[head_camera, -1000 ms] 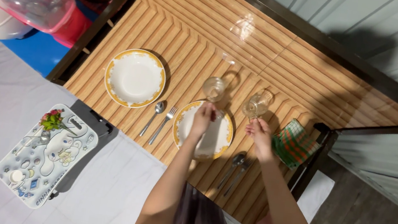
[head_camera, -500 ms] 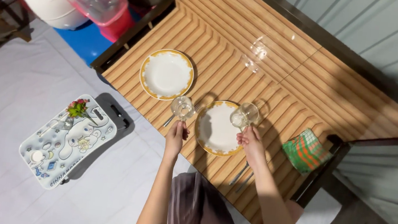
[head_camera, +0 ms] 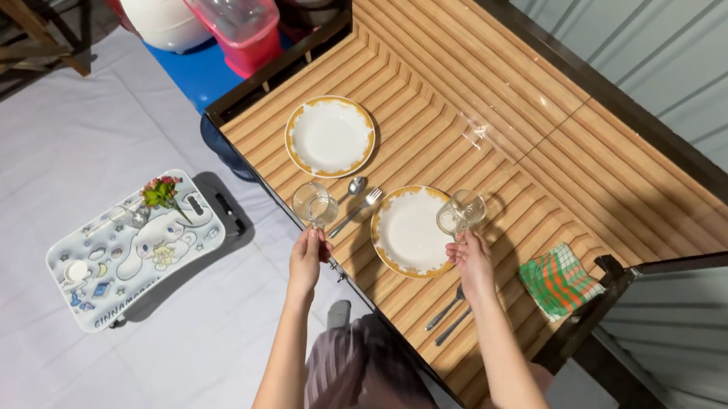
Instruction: Arranging plates, glasses, and cutlery on a table and cleaning a spoon with a cloth
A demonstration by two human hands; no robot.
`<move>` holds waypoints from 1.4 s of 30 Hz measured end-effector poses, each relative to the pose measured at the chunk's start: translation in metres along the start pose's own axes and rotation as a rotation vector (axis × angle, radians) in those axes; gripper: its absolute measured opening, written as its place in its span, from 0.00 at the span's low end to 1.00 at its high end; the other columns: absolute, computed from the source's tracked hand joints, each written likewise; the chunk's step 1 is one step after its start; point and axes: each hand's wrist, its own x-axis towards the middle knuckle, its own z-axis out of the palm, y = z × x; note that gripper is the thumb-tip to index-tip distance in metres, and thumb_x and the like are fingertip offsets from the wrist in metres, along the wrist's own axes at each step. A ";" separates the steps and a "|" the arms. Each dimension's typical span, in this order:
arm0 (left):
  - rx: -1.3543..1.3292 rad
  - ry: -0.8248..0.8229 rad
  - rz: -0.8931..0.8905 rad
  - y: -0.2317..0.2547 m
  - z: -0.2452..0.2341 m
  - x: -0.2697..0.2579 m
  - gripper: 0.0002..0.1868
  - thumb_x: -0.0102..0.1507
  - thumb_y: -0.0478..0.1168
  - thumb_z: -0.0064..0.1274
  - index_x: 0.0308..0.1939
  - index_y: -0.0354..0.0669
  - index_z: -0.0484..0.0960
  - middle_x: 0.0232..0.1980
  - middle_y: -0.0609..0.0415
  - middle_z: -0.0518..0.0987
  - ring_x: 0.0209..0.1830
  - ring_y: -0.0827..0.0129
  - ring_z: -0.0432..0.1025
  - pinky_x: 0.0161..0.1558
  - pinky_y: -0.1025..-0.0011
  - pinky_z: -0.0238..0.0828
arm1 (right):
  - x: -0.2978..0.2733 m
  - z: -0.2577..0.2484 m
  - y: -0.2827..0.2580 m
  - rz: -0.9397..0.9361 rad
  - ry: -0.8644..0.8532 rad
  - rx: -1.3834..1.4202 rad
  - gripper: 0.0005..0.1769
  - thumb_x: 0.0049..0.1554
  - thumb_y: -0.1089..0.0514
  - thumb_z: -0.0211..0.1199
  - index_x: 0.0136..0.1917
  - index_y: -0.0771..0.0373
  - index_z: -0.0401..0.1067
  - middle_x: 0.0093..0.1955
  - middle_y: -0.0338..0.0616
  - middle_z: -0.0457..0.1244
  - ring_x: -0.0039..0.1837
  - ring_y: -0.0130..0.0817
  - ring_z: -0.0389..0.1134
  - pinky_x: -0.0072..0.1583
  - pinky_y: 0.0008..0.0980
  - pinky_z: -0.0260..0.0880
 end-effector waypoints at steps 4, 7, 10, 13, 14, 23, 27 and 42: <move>0.047 -0.037 0.010 -0.001 -0.003 0.032 0.17 0.76 0.42 0.34 0.36 0.43 0.74 0.28 0.49 0.77 0.27 0.67 0.71 0.31 0.74 0.72 | 0.019 0.001 0.000 -0.082 0.039 -0.043 0.16 0.67 0.42 0.57 0.48 0.55 0.67 0.36 0.52 0.69 0.36 0.32 0.70 0.38 0.22 0.69; 0.055 -0.059 0.003 -0.007 -0.005 0.059 0.17 0.75 0.43 0.35 0.35 0.42 0.74 0.28 0.49 0.76 0.26 0.66 0.70 0.30 0.74 0.71 | 0.048 -0.006 0.006 -0.103 0.058 -0.084 0.16 0.68 0.43 0.57 0.48 0.56 0.67 0.37 0.54 0.69 0.37 0.32 0.71 0.37 0.23 0.69; 0.087 -0.089 0.007 0.000 0.002 0.064 0.18 0.75 0.43 0.36 0.35 0.42 0.75 0.28 0.48 0.78 0.26 0.66 0.72 0.30 0.73 0.72 | 0.056 -0.008 -0.007 -0.118 0.068 -0.162 0.19 0.68 0.41 0.56 0.46 0.57 0.68 0.37 0.54 0.69 0.37 0.32 0.71 0.37 0.23 0.70; 0.063 -0.069 -0.028 0.004 0.009 0.056 0.17 0.75 0.43 0.35 0.36 0.42 0.75 0.28 0.49 0.77 0.27 0.66 0.71 0.30 0.73 0.72 | 0.064 -0.009 -0.016 -0.107 0.074 -0.177 0.19 0.69 0.41 0.55 0.47 0.58 0.68 0.38 0.53 0.69 0.38 0.32 0.71 0.38 0.23 0.70; 0.041 -0.072 -0.042 0.004 0.011 0.052 0.17 0.76 0.43 0.34 0.37 0.42 0.74 0.28 0.49 0.77 0.27 0.67 0.71 0.31 0.74 0.72 | 0.070 -0.012 -0.017 -0.117 0.063 -0.182 0.19 0.69 0.41 0.55 0.48 0.57 0.68 0.38 0.52 0.70 0.38 0.30 0.71 0.38 0.22 0.70; -0.041 0.009 -0.055 -0.017 0.040 0.014 0.17 0.76 0.42 0.33 0.37 0.41 0.74 0.29 0.48 0.77 0.27 0.67 0.71 0.31 0.75 0.71 | 0.164 -0.066 0.010 -0.180 -0.040 -0.342 0.14 0.69 0.47 0.56 0.51 0.58 0.71 0.39 0.51 0.70 0.39 0.30 0.73 0.38 0.23 0.72; -0.039 0.028 -0.054 -0.003 0.054 0.003 0.17 0.76 0.42 0.32 0.38 0.41 0.73 0.30 0.48 0.77 0.28 0.68 0.70 0.32 0.76 0.70 | 0.178 -0.062 0.001 -0.168 -0.103 -0.322 0.14 0.70 0.50 0.54 0.53 0.61 0.71 0.39 0.53 0.69 0.40 0.33 0.73 0.39 0.25 0.74; -0.033 0.038 -0.065 -0.013 0.083 0.012 0.16 0.76 0.43 0.33 0.38 0.43 0.72 0.30 0.49 0.77 0.29 0.68 0.70 0.32 0.75 0.68 | 0.187 -0.041 -0.006 -0.142 -0.197 -0.377 0.14 0.70 0.51 0.51 0.52 0.61 0.72 0.43 0.51 0.69 0.43 0.31 0.72 0.43 0.25 0.73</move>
